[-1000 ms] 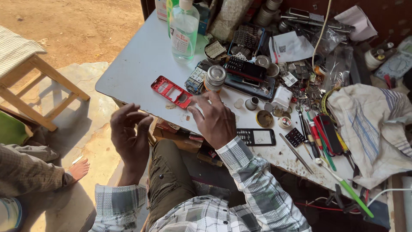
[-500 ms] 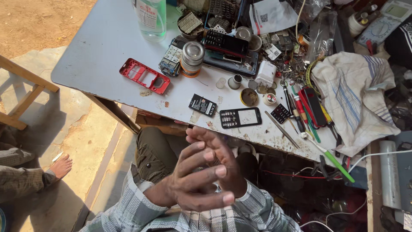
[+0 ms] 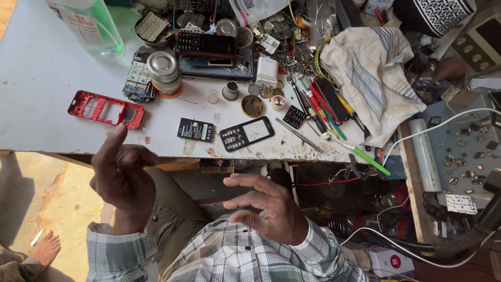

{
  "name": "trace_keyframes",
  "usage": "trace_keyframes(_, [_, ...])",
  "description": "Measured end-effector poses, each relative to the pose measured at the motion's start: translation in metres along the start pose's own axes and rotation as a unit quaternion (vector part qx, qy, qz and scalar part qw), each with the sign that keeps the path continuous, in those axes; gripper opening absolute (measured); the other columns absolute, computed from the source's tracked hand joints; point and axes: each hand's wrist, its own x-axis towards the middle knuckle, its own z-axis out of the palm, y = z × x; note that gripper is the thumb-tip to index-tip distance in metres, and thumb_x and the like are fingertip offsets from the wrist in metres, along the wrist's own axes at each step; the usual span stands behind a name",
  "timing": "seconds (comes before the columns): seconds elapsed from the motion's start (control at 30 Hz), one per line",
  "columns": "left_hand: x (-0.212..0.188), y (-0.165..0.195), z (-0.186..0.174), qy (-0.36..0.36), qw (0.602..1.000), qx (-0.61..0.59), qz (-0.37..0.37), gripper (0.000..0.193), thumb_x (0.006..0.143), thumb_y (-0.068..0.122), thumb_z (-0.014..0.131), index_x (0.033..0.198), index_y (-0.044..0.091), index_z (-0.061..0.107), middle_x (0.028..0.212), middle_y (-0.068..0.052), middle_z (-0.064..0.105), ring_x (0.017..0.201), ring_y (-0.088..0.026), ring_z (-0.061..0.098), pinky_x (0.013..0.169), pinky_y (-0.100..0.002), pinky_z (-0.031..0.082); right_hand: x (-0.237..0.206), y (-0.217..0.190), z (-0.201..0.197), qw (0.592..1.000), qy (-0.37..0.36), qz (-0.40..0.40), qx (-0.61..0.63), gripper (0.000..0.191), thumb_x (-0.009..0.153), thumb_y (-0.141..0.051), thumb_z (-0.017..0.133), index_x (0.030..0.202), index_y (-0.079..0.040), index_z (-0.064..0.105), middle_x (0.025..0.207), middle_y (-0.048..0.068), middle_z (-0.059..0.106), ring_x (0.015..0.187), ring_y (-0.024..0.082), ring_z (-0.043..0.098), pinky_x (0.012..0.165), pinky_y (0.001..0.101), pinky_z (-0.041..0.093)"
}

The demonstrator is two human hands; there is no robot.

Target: The person sits at a cluttered repair bench and services a feature phone. They wipe the phone with a cloth, remove the back cover and battery, work on the phone body and keypad, reattach the cover, insert the battery, and press buttons to test the powered-on phone.

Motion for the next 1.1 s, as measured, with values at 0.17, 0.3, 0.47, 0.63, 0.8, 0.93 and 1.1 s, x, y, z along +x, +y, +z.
trace_keyframes(0.17, [0.03,0.033,0.012,-0.071,0.993,-0.002,0.097,0.031,0.094,-0.006,0.053,0.118,-0.001,0.073,0.079,-0.01,0.06,0.07,-0.016,0.056,0.063,-0.031,0.045,-0.008,0.019,-0.012,0.977,0.149,0.057,-0.141,0.023,0.081,-0.022,0.087,0.091,-0.012,0.069,0.118,0.009,0.066,0.106,0.019,0.069,0.086,0.0311,0.06])
trace_keyframes(0.3, [0.033,0.034,0.044,-0.122,0.975,-0.002,0.188,0.032,0.085,-0.013,0.056,0.092,0.012,0.075,0.109,-0.015,0.062,0.103,-0.03,0.057,0.079,-0.036,0.049,-0.003,0.026,-0.04,0.961,0.164,0.155,-0.157,0.017,0.085,-0.012,0.083,0.1,-0.009,0.075,0.112,0.006,0.068,0.077,0.014,0.065,0.063,0.0285,0.054])
trace_keyframes(0.47, [0.035,0.03,0.072,-0.132,0.969,0.065,0.201,0.046,0.084,-0.016,0.061,0.117,0.012,0.075,0.121,-0.012,0.064,0.119,-0.034,0.053,0.104,-0.046,0.046,0.025,0.048,-0.049,0.945,0.174,0.174,-0.213,0.021,0.091,-0.011,0.078,0.112,-0.01,0.076,0.111,0.007,0.061,0.077,0.013,0.066,0.058,0.0256,0.056])
trace_keyframes(0.63, [0.038,0.013,0.077,-0.092,0.984,0.014,0.153,0.052,0.094,-0.015,0.06,0.141,0.005,0.051,0.126,-0.01,0.065,0.116,-0.029,0.06,0.108,-0.044,0.043,0.05,0.07,-0.058,0.95,0.108,0.136,-0.259,0.026,0.085,-0.02,0.082,0.11,-0.015,0.079,0.108,0.008,0.059,0.083,0.018,0.067,0.062,0.0305,0.06])
trace_keyframes(0.8, [0.041,0.007,0.085,-0.104,0.982,0.022,0.153,0.056,0.097,-0.01,0.067,0.146,0.005,0.044,0.128,-0.012,0.064,0.119,-0.031,0.06,0.107,-0.045,0.043,0.058,0.09,-0.056,0.949,0.092,0.097,-0.287,0.016,0.085,-0.02,0.084,0.099,-0.014,0.079,0.107,0.007,0.058,0.083,0.021,0.067,0.065,0.0354,0.058])
trace_keyframes(0.93, [0.053,0.026,0.092,-0.184,0.969,0.038,0.162,0.066,0.089,0.005,0.079,0.145,0.005,0.045,0.13,-0.017,0.063,0.118,-0.037,0.058,0.104,-0.049,0.042,0.041,0.117,-0.044,0.941,0.137,0.097,-0.293,0.017,0.091,-0.016,0.08,0.105,-0.014,0.071,0.112,0.005,0.056,0.085,0.016,0.069,0.068,0.0331,0.058])
trace_keyframes(1.1, [0.059,0.053,0.095,-0.331,0.942,0.022,0.06,0.07,0.078,0.019,0.081,0.14,0.0,0.053,0.115,-0.019,0.066,0.098,-0.037,0.062,0.086,-0.044,0.048,0.014,0.139,-0.045,0.92,0.188,-0.05,-0.34,0.023,0.097,-0.008,0.077,0.114,-0.022,0.072,0.109,0.005,0.051,0.082,0.014,0.06,0.06,0.0272,0.053])
